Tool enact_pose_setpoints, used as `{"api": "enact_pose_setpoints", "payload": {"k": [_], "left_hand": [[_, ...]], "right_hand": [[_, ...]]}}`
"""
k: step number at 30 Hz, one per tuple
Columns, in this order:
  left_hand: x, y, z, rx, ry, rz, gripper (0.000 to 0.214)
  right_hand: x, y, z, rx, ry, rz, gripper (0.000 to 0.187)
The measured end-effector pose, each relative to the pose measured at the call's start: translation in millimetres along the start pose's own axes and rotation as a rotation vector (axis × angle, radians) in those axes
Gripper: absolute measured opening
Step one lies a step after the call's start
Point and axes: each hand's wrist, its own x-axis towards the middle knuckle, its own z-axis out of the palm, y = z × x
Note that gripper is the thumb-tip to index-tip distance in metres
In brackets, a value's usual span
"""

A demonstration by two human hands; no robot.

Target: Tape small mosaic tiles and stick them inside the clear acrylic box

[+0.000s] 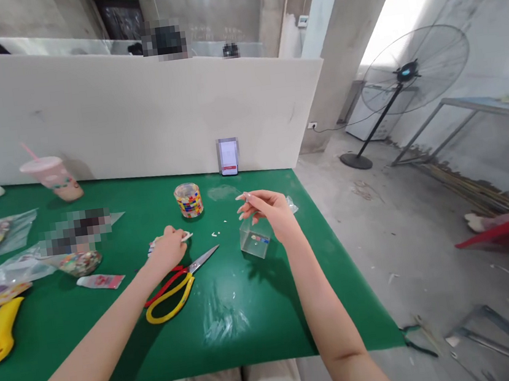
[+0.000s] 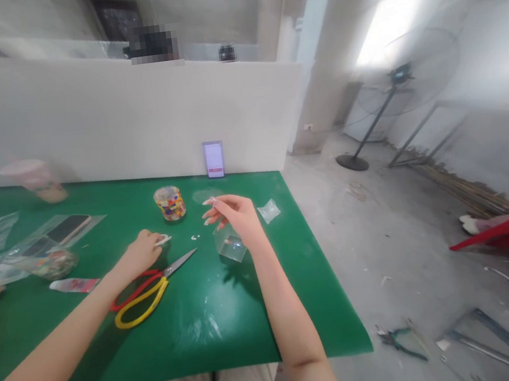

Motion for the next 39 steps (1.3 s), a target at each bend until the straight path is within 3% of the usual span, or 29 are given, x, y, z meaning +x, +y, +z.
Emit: {"api": "enact_pose_setpoints", "payload": {"k": [6,11,14,18,21,26,32,39], "left_hand": [[-6.5,15.8,-63.6,-0.401,0.023,0.129,0.033],[-36.7,50.7,-93.1,-0.756,0.22,0.31,0.038],[-46.5,68.3,-94.4,-0.936,0.287,0.422,0.042],[-55.4,82.9,-94.8,-1.083,0.349,0.527,0.026],[-67.8,91.7,-97.3,-1.138,0.39,0.566,0.018],[-87.3,102.0,-96.1,-1.226,0.48,0.558,0.016],[-96.3,101.7,-85.0,-1.143,0.673,0.652,0.026],[-92.8,105.4,-77.1,-0.973,0.838,0.672,0.021]], "right_hand": [[5.8,-6.9,3.5,-0.001,0.024,-0.034,0.035],[6.7,-23.8,8.9,0.005,0.078,-0.133,0.038],[-2.6,-35.4,9.7,-0.031,0.119,-0.197,0.034],[-24.2,-48.3,7.8,-0.119,0.163,-0.256,0.022],[-40.0,-56.3,8.1,-0.185,0.194,-0.276,0.015],[-60.6,-64.4,18.0,-0.213,0.146,-0.33,0.02],[-75.3,-63.0,25.4,-0.272,0.094,-0.408,0.039],[-74.1,-61.8,27.2,-0.323,0.137,-0.469,0.039]]}}
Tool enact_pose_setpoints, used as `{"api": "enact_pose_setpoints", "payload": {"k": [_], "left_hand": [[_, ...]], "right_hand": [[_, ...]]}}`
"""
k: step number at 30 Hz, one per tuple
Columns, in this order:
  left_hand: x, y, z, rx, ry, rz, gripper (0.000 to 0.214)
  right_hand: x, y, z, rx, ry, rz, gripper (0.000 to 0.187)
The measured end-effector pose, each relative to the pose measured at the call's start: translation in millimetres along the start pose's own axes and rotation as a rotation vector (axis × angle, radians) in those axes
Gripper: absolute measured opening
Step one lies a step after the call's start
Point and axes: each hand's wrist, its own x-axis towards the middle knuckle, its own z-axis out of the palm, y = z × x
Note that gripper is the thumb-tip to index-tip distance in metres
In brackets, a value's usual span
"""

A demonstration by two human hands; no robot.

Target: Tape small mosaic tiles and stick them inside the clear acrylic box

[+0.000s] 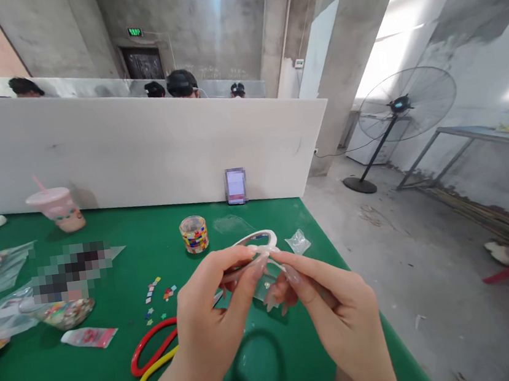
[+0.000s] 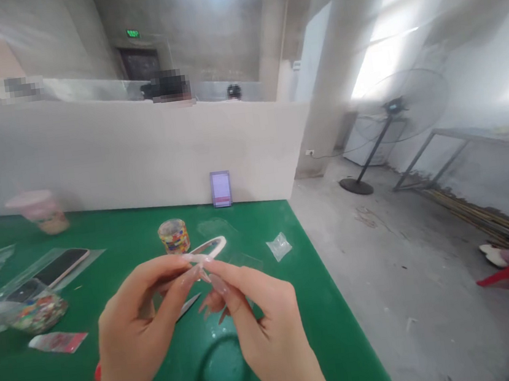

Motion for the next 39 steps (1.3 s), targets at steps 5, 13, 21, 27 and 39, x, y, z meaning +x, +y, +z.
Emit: {"api": "enact_pose_setpoints", "payload": {"k": [5,13,21,27,39], "left_hand": [[3.6,-5.2,-4.0,0.096,0.052,0.01,0.017],[9.6,-5.3,-10.6,0.199,-0.049,0.198,0.02],[12.8,-6.2,-11.5,0.272,-0.211,0.202,0.011],[12.0,-7.8,-12.0,0.252,-0.27,0.217,0.012],[13.1,-3.1,-20.0,0.231,-0.298,0.067,0.017]], "right_hand": [[-0.3,2.5,4.9,0.001,0.023,0.012,0.037],[5.8,2.3,10.5,0.276,-0.017,0.197,0.023],[11.4,1.9,13.1,0.223,0.081,0.252,0.011],[14.2,4.9,10.7,0.156,0.094,0.236,0.017],[16.7,7.2,9.2,-0.025,0.007,0.251,0.015]]}}
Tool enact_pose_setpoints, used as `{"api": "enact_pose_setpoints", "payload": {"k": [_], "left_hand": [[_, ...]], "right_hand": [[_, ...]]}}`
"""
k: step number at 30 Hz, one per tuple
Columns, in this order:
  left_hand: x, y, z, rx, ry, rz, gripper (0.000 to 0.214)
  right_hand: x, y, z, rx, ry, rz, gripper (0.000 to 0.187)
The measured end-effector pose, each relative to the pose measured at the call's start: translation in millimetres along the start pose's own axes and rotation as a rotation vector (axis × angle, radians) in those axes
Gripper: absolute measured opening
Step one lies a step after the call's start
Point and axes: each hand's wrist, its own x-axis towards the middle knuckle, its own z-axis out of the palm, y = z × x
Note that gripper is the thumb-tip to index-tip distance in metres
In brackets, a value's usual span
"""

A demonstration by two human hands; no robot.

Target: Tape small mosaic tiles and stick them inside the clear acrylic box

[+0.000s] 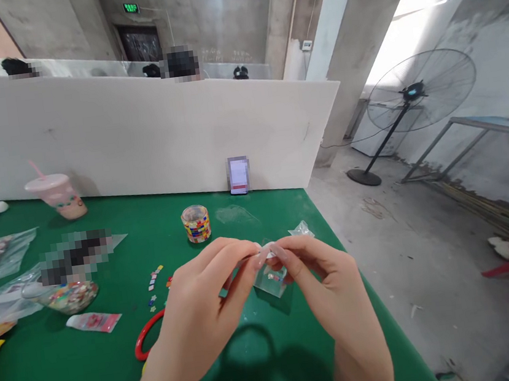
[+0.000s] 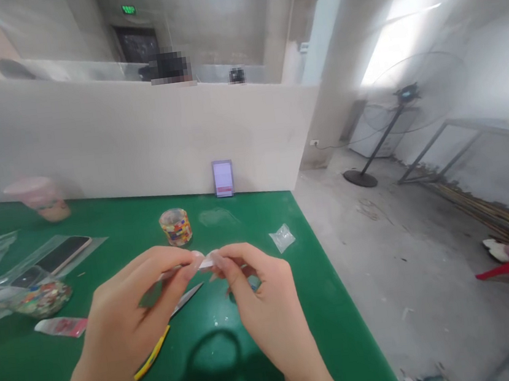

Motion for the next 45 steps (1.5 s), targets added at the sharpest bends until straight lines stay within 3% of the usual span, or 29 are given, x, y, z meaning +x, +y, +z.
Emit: {"api": "enact_pose_setpoints", "payload": {"k": [11,17,27,34,40,45], "left_hand": [[-3.5,-9.8,0.2,0.056,0.001,-0.072,0.013],[-1.1,-15.1,0.3,0.034,-0.169,-0.061,0.024],[-1.3,-12.7,-1.6,-0.101,-0.323,-0.226,0.03],[-3.7,-17.1,-4.5,-0.102,-0.21,-0.16,0.026],[-3.8,-19.0,-12.2,-0.063,0.006,-0.058,0.022],[-0.4,-14.6,-11.5,0.001,0.11,0.023,0.024]], "right_hand": [[4.8,3.8,8.3,-0.013,0.022,0.013,0.011],[1.4,1.9,6.4,-0.018,0.095,-0.035,0.011],[0.3,1.0,3.9,-0.048,0.107,-0.042,0.011],[-2.0,-1.6,3.0,0.046,0.129,-0.055,0.009],[2.8,1.7,0.4,0.175,0.163,-0.089,0.012],[7.0,4.2,-1.2,0.223,0.044,0.016,0.02]]}}
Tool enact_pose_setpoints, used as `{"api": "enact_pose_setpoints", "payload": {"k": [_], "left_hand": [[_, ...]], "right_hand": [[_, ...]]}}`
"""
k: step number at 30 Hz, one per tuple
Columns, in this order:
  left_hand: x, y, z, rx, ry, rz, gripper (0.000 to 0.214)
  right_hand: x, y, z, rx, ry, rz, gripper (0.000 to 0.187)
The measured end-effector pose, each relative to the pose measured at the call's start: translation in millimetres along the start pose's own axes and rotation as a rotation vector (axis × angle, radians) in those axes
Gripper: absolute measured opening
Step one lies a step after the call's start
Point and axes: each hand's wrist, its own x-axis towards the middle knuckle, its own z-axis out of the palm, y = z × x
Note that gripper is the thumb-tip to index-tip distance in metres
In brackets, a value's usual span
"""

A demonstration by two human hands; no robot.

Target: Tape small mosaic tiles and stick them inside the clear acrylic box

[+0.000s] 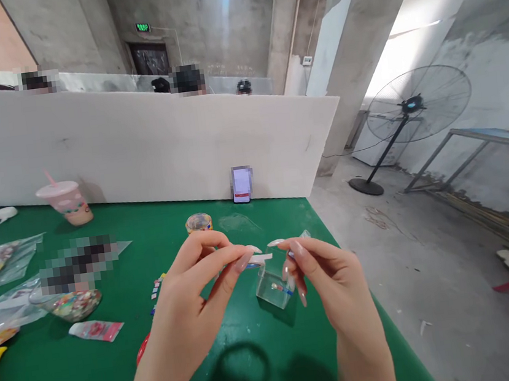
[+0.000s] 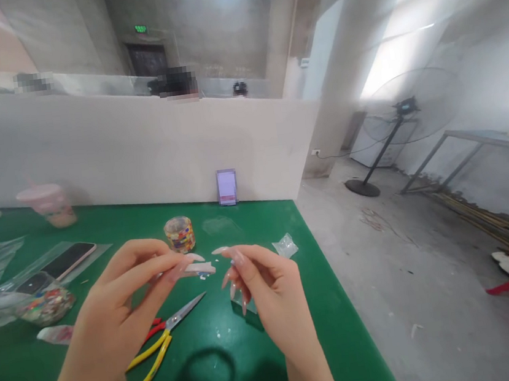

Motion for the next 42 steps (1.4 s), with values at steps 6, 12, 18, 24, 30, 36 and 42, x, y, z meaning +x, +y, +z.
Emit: {"api": "enact_pose_setpoints", "payload": {"k": [6,12,18,24,30,36,42], "left_hand": [[-1.0,5.0,0.9,-0.001,-0.005,0.013,0.02],[-0.3,7.4,3.4,0.065,0.077,0.058,0.018],[0.7,8.1,3.7,0.064,0.098,0.057,0.018],[-0.6,7.5,3.8,0.113,0.07,0.127,0.019],[3.2,4.0,6.1,0.092,0.001,0.216,0.023],[1.7,5.8,3.7,0.053,-0.047,0.219,0.022],[0.1,5.4,4.0,0.037,-0.075,0.198,0.019]], "right_hand": [[0.6,-0.7,6.2,0.063,0.001,-0.006,0.006],[-1.9,-5.4,10.0,0.086,0.066,-0.035,0.013],[-6.1,-5.5,12.5,0.017,0.076,-0.072,0.028],[-6.0,-7.3,11.4,-0.084,0.143,-0.158,0.03],[-10.2,-5.6,4.6,-0.182,0.13,-0.25,0.034],[-14.5,-8.6,0.7,-0.341,0.076,-0.416,0.037],[-13.2,-10.1,-2.4,-0.365,0.021,-0.462,0.039]]}}
